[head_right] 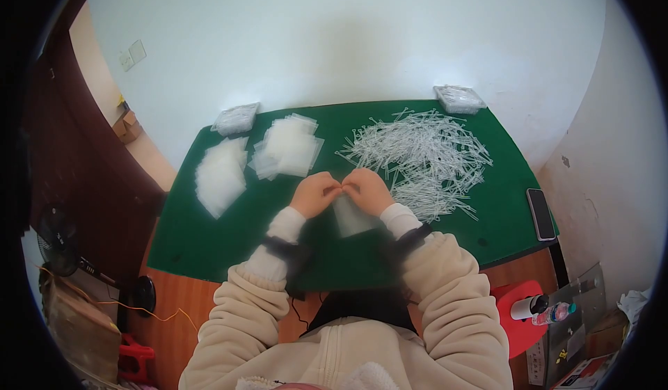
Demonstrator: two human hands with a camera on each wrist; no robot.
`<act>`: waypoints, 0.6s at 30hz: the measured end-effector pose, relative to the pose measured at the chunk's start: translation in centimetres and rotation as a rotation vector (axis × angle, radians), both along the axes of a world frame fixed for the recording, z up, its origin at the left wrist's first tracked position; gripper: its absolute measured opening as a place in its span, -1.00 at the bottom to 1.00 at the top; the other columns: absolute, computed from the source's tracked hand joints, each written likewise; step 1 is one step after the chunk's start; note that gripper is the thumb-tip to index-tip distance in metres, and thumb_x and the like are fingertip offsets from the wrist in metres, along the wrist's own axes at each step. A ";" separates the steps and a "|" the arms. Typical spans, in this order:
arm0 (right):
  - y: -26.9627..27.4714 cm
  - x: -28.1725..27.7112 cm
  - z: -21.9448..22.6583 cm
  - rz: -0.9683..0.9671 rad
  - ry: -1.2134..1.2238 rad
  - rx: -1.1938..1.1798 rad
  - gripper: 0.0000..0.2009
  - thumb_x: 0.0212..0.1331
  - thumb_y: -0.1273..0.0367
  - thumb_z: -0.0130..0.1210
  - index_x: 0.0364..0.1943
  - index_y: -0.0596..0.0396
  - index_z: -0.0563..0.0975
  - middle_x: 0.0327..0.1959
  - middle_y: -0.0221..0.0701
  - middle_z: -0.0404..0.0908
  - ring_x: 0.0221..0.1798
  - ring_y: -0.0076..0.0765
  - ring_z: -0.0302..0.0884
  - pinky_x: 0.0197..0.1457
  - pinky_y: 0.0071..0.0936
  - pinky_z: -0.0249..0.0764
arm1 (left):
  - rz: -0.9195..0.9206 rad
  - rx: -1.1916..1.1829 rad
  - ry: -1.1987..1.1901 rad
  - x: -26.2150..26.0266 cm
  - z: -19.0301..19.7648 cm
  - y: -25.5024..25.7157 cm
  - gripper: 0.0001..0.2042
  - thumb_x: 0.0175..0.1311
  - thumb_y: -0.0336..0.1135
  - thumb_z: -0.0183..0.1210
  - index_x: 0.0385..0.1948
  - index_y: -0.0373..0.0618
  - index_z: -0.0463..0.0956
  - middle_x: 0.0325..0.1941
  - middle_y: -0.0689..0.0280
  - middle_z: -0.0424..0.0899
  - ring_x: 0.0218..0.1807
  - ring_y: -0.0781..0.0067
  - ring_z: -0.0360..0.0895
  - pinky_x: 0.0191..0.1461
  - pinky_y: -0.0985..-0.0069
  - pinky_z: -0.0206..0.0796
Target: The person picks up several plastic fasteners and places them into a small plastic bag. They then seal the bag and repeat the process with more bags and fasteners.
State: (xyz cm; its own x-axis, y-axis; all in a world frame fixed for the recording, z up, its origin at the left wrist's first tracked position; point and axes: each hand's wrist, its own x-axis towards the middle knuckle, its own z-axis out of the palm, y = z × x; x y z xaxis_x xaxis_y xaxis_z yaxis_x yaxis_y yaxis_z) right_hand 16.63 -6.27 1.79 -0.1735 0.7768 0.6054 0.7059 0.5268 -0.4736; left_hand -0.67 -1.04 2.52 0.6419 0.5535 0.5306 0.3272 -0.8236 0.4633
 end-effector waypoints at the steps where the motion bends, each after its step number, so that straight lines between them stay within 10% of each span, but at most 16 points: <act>1: 0.0 0.0 -0.1 -0.005 -0.010 -0.001 -0.95 -0.11 0.42 0.08 -0.53 0.07 0.52 -0.47 -0.32 0.50 -0.33 -0.14 0.41 -0.23 -0.33 0.35 | 0.004 0.006 0.002 0.0 0.0 0.0 -0.91 -0.02 -0.32 0.15 -0.56 -0.11 0.51 -0.51 0.27 0.46 -0.40 0.22 0.45 -0.37 0.37 0.28; 18: 0.2 1.5 -0.3 -0.084 -0.036 -0.061 -0.93 -0.10 0.44 0.10 -0.53 0.13 0.48 -0.52 -0.30 0.49 -0.37 -0.14 0.42 -0.28 -0.34 0.34 | 0.018 -0.075 0.064 -1.2 -0.9 1.6 -0.88 -0.03 -0.27 0.15 -0.52 -0.09 0.53 -0.53 0.28 0.45 -0.40 0.29 0.43 -0.33 0.43 0.27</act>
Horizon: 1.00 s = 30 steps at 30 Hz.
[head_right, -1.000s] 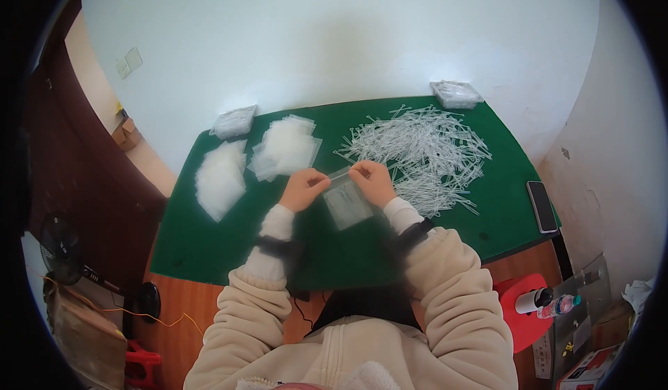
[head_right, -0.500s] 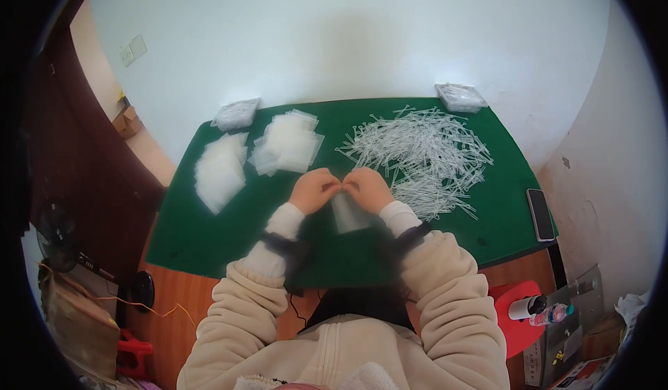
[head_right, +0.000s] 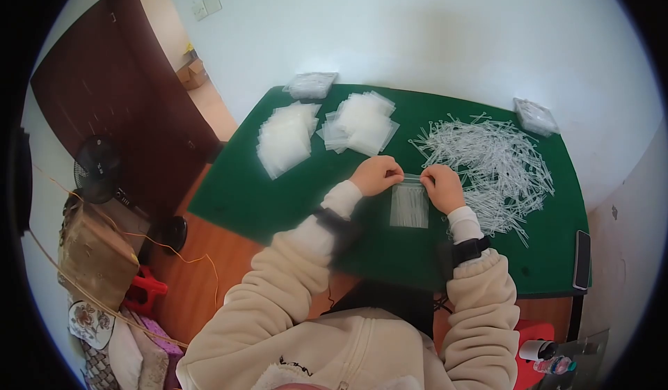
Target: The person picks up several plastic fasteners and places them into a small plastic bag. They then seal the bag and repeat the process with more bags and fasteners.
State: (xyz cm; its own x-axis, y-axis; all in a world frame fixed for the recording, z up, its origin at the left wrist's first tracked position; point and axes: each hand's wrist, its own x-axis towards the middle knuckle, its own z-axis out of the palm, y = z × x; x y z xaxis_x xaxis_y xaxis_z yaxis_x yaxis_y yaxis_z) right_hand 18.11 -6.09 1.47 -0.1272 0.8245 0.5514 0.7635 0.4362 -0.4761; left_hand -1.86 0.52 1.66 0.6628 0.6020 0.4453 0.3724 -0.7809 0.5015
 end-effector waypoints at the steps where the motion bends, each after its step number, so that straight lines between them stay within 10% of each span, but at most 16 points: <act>1: 0.1 0.1 -0.1 0.005 0.006 -0.009 -0.93 -0.09 0.44 0.09 -0.52 0.13 0.48 -0.53 -0.30 0.48 -0.38 -0.15 0.43 -0.28 -0.36 0.35 | -0.001 0.002 -0.001 -0.1 0.1 0.1 -0.88 -0.03 -0.27 0.15 -0.52 -0.09 0.53 -0.53 0.28 0.45 -0.40 0.29 0.43 -0.33 0.43 0.27; 10: 1.4 1.2 -1.4 0.048 0.404 -0.215 -0.95 0.03 0.48 0.02 -0.46 0.19 0.45 -0.55 -0.44 0.47 -0.44 -0.53 0.43 -0.36 -0.60 0.34 | -0.114 -0.229 -0.098 -0.7 1.0 0.2 -0.85 0.03 -0.30 0.13 -0.49 -0.19 0.51 -0.48 0.26 0.49 -0.42 0.45 0.43 -0.32 0.54 0.27; 17: 0.8 1.8 -0.2 0.049 1.239 -0.387 -0.92 0.13 0.48 -0.04 -0.32 0.14 0.45 -0.43 -0.52 0.49 -0.43 -0.65 0.41 -0.36 -0.70 0.37 | -0.027 -0.378 -0.199 -0.9 0.5 0.8 -0.89 0.03 -0.36 0.13 -0.47 -0.18 0.51 -0.41 0.32 0.50 -0.35 0.51 0.44 -0.26 0.56 0.28; 30: -0.2 -1.3 0.4 0.404 1.068 -0.634 -0.88 0.18 0.44 -0.08 -0.24 0.12 0.44 -0.40 -0.53 0.49 -0.41 -0.63 0.44 -0.39 -0.67 0.41 | -0.472 -0.184 -0.351 0.8 2.8 -2.2 -0.90 0.05 -0.39 0.15 -0.39 -0.12 0.54 -0.09 0.28 0.43 0.00 0.46 0.35 0.07 0.46 0.18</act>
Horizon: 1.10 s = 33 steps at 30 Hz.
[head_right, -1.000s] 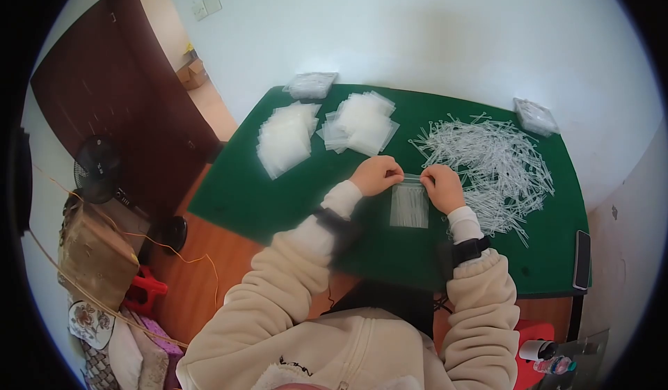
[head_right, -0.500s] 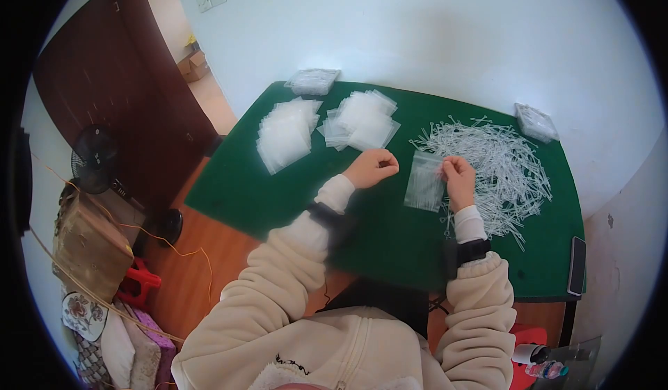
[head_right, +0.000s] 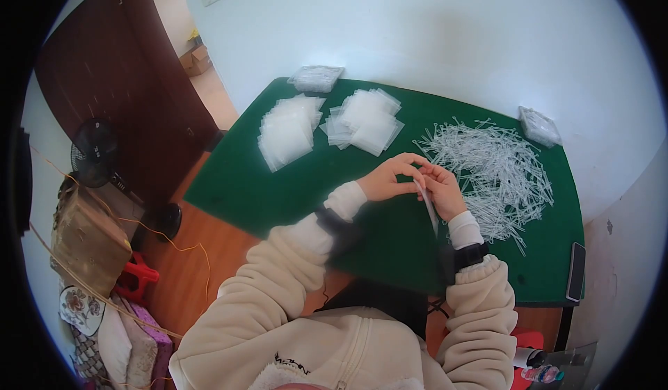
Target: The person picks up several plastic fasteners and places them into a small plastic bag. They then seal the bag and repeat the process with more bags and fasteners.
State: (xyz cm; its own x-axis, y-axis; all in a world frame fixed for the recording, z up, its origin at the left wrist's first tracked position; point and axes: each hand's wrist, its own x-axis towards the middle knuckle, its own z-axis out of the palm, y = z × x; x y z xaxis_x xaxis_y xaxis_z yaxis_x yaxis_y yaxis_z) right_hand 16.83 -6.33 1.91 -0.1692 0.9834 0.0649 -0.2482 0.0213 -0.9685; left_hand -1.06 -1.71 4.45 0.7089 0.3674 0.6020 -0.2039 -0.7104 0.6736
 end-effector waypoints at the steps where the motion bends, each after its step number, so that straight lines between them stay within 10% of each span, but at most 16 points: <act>1: 0.1 0.0 -0.1 0.010 -0.027 0.001 -0.88 0.18 0.43 -0.07 -0.24 0.12 0.44 -0.41 -0.53 0.49 -0.42 -0.63 0.44 -0.40 -0.66 0.41 | 0.003 -0.019 -0.026 0.0 0.0 0.0 -0.90 0.06 -0.39 0.14 -0.39 -0.14 0.53 -0.13 0.29 0.46 -0.04 0.48 0.37 0.04 0.48 0.20; 6: 0.4 0.0 -0.8 -0.025 -0.063 0.016 -0.88 0.16 0.40 -0.02 -0.29 0.13 0.45 -0.46 -0.52 0.48 -0.47 -0.63 0.42 -0.41 -0.67 0.39 | -0.036 -0.386 0.101 -0.6 0.2 0.2 -0.87 0.13 -0.36 0.09 -0.41 -0.23 0.51 -0.39 0.34 0.55 -0.32 0.60 0.47 -0.19 0.63 0.29; 14: 0.0 -0.3 -0.2 -0.080 -0.063 0.007 -0.91 0.10 0.43 0.03 -0.39 0.16 0.49 -0.55 -0.53 0.46 -0.54 -0.70 0.35 -0.44 -0.73 0.31 | 0.107 -0.326 0.361 -0.8 -1.0 1.1 -0.81 0.07 -0.29 0.10 -0.56 -0.25 0.53 -0.67 0.35 0.53 -0.65 0.60 0.43 -0.53 0.60 0.29; 33: 0.8 1.6 -1.5 -0.392 -0.539 0.273 -0.90 -0.03 0.44 0.07 -0.52 0.21 0.49 -0.66 -0.46 0.45 -0.58 -0.60 0.37 -0.49 -0.61 0.30 | 0.259 -0.337 0.331 -1.0 -1.7 1.8 -0.81 0.05 -0.31 0.10 -0.49 -0.27 0.54 -0.60 0.30 0.57 -0.55 0.57 0.49 -0.44 0.62 0.31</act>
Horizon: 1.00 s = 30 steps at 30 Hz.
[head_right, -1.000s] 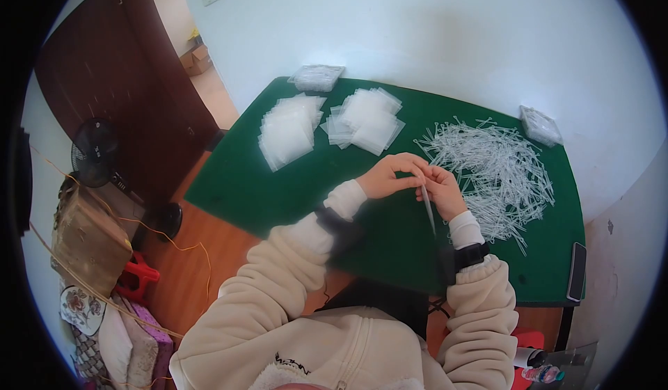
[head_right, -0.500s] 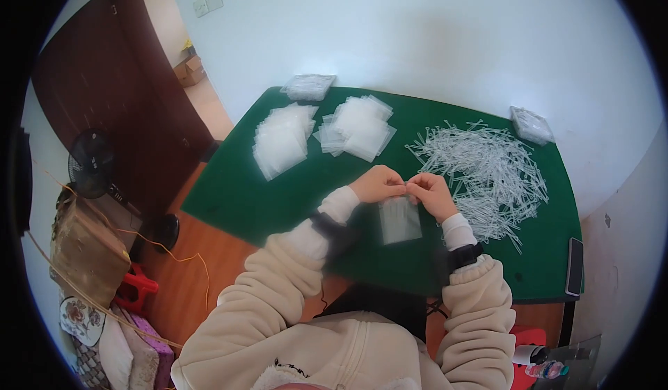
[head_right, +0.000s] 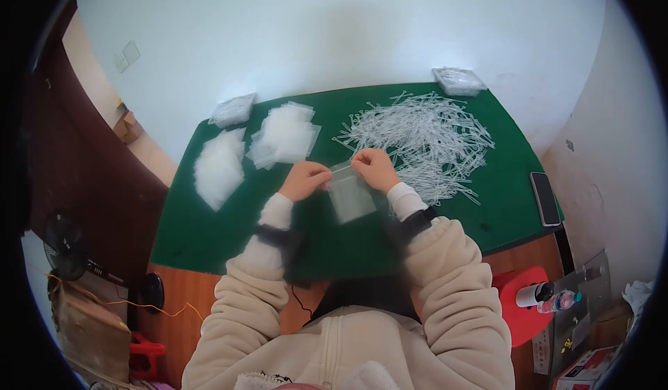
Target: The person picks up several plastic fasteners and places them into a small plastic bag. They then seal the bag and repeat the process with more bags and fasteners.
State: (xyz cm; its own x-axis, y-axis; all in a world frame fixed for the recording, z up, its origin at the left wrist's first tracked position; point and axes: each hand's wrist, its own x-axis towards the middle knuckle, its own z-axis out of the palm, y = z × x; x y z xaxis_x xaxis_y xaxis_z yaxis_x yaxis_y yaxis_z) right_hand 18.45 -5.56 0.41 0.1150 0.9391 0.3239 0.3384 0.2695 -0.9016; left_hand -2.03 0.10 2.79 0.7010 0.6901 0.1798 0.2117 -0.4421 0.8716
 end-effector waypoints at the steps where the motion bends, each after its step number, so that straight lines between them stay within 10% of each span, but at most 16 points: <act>1: 0.1 0.0 0.1 -0.016 -0.061 0.024 -0.90 -0.04 0.44 0.07 -0.52 0.21 0.50 -0.65 -0.44 0.46 -0.56 -0.56 0.40 -0.47 -0.58 0.32 | 0.008 0.007 0.020 0.0 -0.2 0.0 -0.82 0.06 -0.31 0.10 -0.46 -0.27 0.54 -0.58 0.31 0.58 -0.54 0.57 0.49 -0.42 0.63 0.30; 9: -1.5 -1.8 1.5 0.164 -0.465 0.134 -0.89 -0.07 0.39 0.07 -0.49 0.15 0.53 -0.52 -0.30 0.54 -0.46 -0.30 0.48 -0.35 -0.46 0.38 | -0.001 0.477 0.056 0.9 -0.6 -1.0 -0.85 -0.01 -0.29 0.10 -0.56 -0.17 0.52 -0.66 0.23 0.49 -0.59 0.30 0.44 -0.46 0.47 0.26; 21: -1.0 0.0 1.5 0.137 -0.324 0.014 -0.87 -0.10 0.38 0.09 -0.51 0.16 0.52 -0.59 -0.30 0.52 -0.49 -0.30 0.46 -0.34 -0.47 0.38 | -0.075 0.158 0.200 -1.1 1.1 -0.2 -0.81 0.04 -0.29 0.10 -0.48 -0.25 0.53 -0.56 0.22 0.56 -0.54 0.43 0.47 -0.40 0.55 0.28; 30: -1.1 -1.5 0.9 0.222 -0.348 0.114 -0.88 -0.09 0.40 0.09 -0.50 0.16 0.52 -0.58 -0.31 0.51 -0.48 -0.35 0.46 -0.35 -0.49 0.37 | -0.084 0.485 0.142 0.6 -0.4 -1.0 -0.81 0.01 -0.24 0.10 -0.53 -0.17 0.53 -0.60 0.19 0.52 -0.53 0.22 0.46 -0.44 0.41 0.28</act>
